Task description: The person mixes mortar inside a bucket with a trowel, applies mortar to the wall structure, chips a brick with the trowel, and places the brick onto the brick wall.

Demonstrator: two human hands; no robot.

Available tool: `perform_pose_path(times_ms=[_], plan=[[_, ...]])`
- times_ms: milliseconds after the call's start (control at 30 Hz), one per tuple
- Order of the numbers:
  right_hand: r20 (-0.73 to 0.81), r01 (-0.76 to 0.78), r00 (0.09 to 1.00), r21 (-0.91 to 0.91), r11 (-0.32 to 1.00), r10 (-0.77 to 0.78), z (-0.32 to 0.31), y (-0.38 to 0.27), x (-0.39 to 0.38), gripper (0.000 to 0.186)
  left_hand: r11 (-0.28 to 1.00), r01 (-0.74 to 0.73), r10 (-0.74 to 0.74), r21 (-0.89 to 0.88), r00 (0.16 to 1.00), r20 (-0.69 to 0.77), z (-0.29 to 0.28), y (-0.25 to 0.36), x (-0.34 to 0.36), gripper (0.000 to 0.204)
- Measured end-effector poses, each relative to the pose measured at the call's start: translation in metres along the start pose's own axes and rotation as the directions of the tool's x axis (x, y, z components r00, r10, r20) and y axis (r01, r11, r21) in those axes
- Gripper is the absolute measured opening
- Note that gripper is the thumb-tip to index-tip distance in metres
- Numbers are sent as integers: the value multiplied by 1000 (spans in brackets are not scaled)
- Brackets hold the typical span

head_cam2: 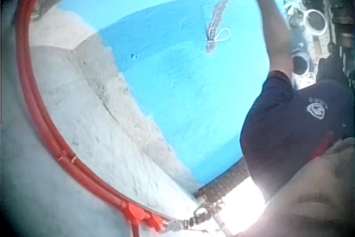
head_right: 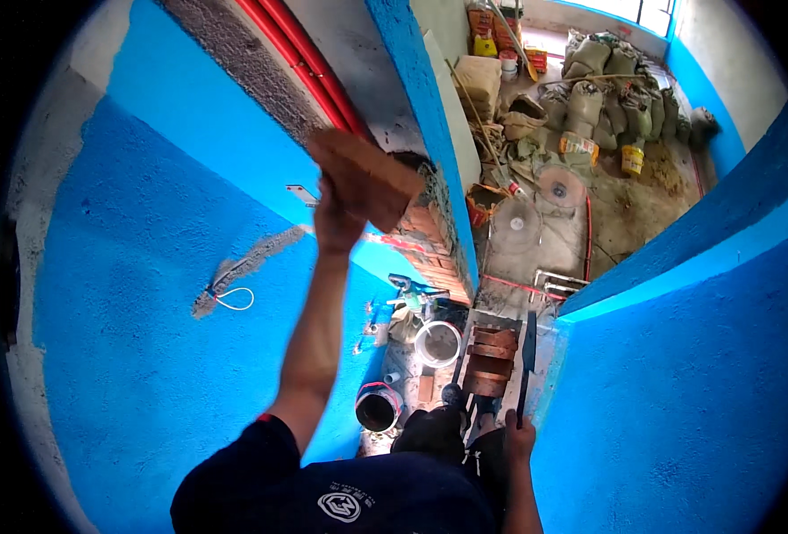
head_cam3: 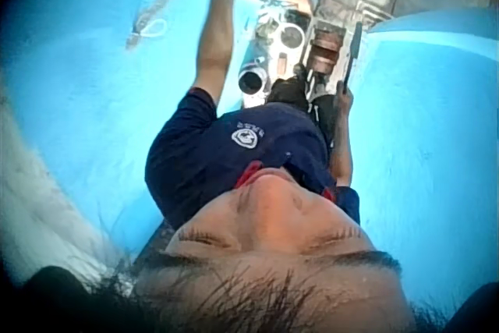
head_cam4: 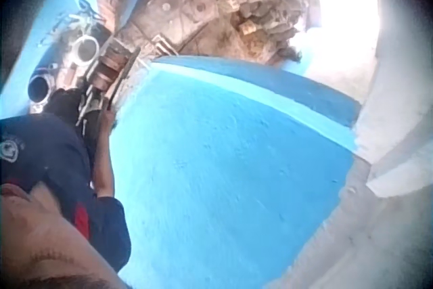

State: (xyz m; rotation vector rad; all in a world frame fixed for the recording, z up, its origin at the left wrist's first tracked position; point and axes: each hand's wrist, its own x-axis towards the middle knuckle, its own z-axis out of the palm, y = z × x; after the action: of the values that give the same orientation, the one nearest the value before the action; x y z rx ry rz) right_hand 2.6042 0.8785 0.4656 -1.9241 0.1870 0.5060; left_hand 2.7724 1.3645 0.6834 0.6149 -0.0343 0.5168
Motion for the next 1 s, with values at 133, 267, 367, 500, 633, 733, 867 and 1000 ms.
perform_pose_path(times_ms=[133, 267, 367, 500, 633, 733, 867, 1000], plan=[[78, -56, 996, 202, 978, 41, 10, -46, 14, 40, 971, -4, 6, -239, 1000, 9, -62, -78, -57, 65], [117, -110, 988, 101, 989, 98, 1, -24, 4, 38, 948, -17, -1, -318, 998, -57, -39, -91, -55, 56], [90, -99, 990, -75, 992, 106, -17, 14, -9, 39, 943, -75, 55, -324, 996, -72, -16, -99, -21, 60], [64, -102, 992, -149, 984, 112, -26, 14, -32, 39, 946, -250, 182, -208, 937, -299, -44, -87, 10, 74], [26, -201, 979, -72, 977, 204, -35, -2, -50, 39, 963, -250, 191, -97, 893, -408, -52, -77, 24, 78], [2, -237, 971, -21, 971, 237, -41, 2, -54, 39, 965, -244, 180, -96, 882, -435, -39, -87, 24, 82], [24, -228, 974, 35, 973, 227, -44, 16, -51, 38, 953, -302, 248, -37, 842, -478, -33, -90, 28, 92], [25, -293, 956, 80, 953, 292, -44, 21, -48, 37, 953, -299, 240, -43, 836, -493, -34, -90, 29, 86]])
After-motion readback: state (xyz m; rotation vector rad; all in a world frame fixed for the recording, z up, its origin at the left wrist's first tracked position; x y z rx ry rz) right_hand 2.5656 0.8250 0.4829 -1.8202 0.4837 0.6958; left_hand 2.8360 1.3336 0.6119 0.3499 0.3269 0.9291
